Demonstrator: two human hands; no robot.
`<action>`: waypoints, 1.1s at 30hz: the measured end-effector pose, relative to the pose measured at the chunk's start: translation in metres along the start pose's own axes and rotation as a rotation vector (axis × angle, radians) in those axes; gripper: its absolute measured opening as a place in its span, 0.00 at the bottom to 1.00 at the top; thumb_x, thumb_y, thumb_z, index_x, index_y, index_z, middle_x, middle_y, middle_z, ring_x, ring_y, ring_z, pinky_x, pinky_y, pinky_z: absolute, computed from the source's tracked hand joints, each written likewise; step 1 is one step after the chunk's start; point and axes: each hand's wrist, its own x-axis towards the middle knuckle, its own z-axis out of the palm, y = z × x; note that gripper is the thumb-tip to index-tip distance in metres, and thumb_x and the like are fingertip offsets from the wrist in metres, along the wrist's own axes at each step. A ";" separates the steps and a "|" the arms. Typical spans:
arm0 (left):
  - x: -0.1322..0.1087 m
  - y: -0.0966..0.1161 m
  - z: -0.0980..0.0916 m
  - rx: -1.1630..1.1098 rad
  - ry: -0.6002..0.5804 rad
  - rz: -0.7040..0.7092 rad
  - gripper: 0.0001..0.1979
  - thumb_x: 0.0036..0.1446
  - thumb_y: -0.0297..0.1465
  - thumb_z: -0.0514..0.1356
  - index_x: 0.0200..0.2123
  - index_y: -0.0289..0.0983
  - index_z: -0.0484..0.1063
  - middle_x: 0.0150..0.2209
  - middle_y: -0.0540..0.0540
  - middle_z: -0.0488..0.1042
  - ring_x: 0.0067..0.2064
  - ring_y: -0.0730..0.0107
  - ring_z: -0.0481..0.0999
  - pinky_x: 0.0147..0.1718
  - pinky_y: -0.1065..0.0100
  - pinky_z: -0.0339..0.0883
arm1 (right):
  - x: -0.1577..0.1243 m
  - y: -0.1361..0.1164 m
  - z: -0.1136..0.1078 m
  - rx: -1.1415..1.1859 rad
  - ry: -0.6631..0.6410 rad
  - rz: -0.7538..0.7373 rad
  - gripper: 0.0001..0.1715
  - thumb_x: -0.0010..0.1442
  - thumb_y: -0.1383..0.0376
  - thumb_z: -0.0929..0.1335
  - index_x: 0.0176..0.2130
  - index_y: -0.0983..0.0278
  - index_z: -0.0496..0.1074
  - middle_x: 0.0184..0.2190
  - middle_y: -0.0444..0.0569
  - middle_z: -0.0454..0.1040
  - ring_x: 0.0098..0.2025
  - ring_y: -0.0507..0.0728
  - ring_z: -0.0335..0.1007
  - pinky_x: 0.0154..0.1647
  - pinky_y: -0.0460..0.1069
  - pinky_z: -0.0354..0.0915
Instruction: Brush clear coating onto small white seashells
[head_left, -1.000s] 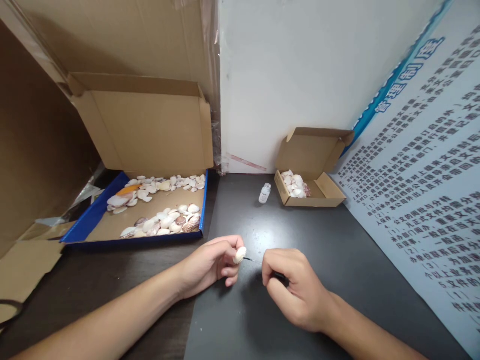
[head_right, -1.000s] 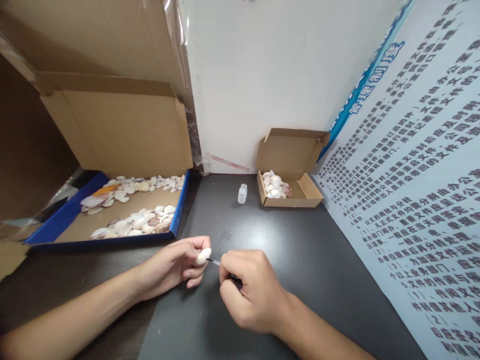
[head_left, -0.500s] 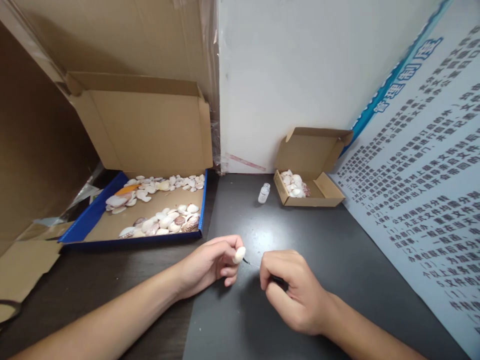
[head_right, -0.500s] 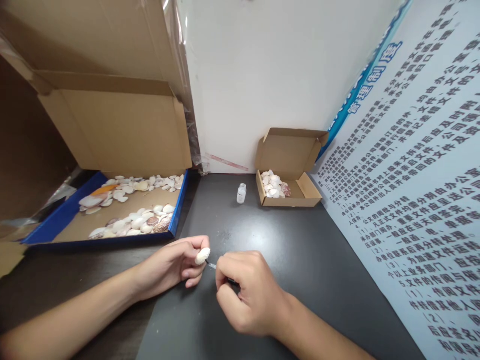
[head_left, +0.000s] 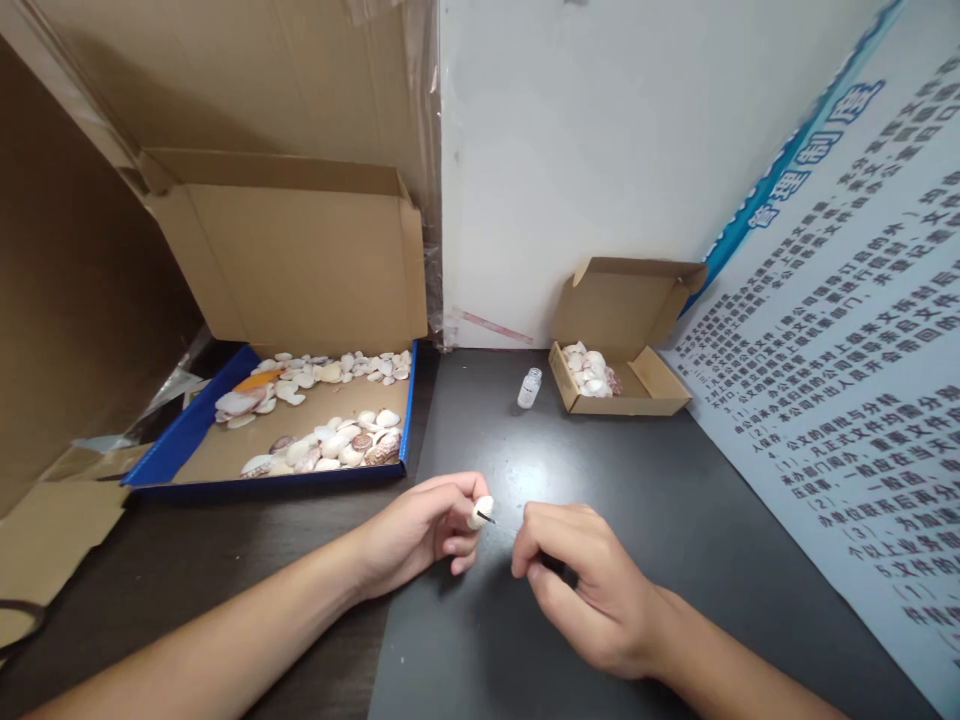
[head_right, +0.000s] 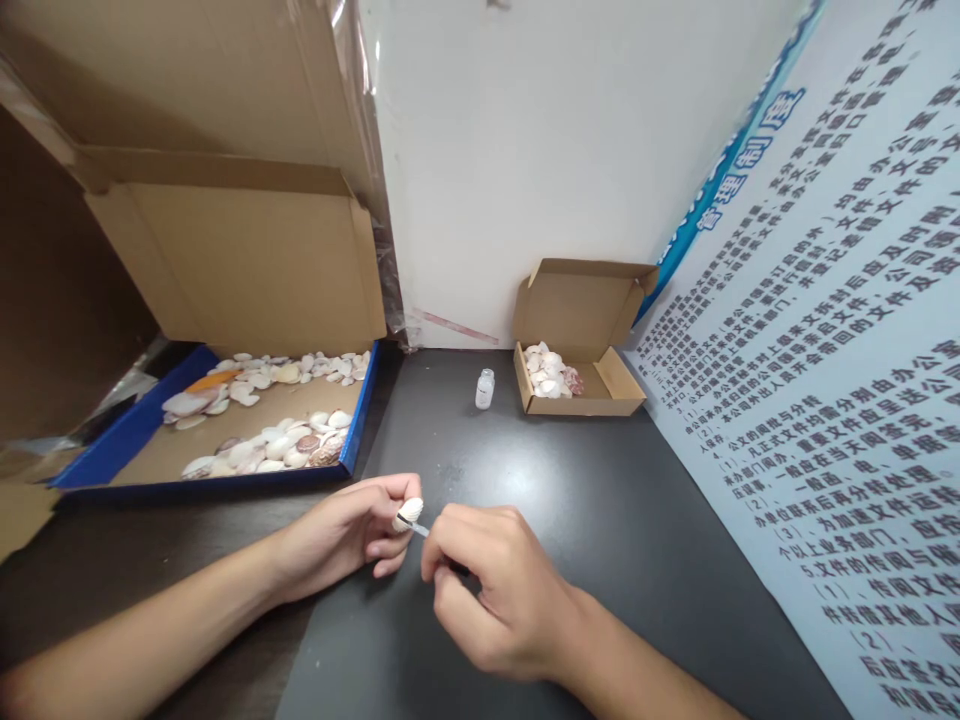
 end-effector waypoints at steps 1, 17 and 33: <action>0.000 0.000 0.000 -0.002 0.001 0.000 0.03 0.50 0.24 0.53 0.27 0.36 0.63 0.21 0.55 0.54 0.22 0.77 0.52 0.22 0.73 0.55 | 0.000 0.000 0.000 -0.007 -0.030 0.033 0.08 0.51 0.74 0.59 0.27 0.62 0.60 0.22 0.41 0.63 0.23 0.50 0.56 0.26 0.46 0.53; -0.001 0.001 0.001 0.001 0.004 0.003 0.03 0.50 0.24 0.54 0.26 0.37 0.62 0.20 0.55 0.53 0.21 0.77 0.51 0.22 0.73 0.55 | 0.000 0.000 -0.001 -0.006 -0.018 0.010 0.07 0.52 0.73 0.59 0.27 0.61 0.59 0.21 0.41 0.62 0.22 0.50 0.56 0.26 0.46 0.52; -0.001 0.001 0.001 0.008 -0.002 -0.008 0.03 0.50 0.24 0.54 0.27 0.37 0.62 0.20 0.55 0.54 0.21 0.77 0.51 0.23 0.73 0.56 | 0.000 0.002 0.001 -0.035 -0.014 0.138 0.08 0.51 0.73 0.59 0.25 0.61 0.55 0.19 0.40 0.59 0.21 0.50 0.54 0.25 0.45 0.51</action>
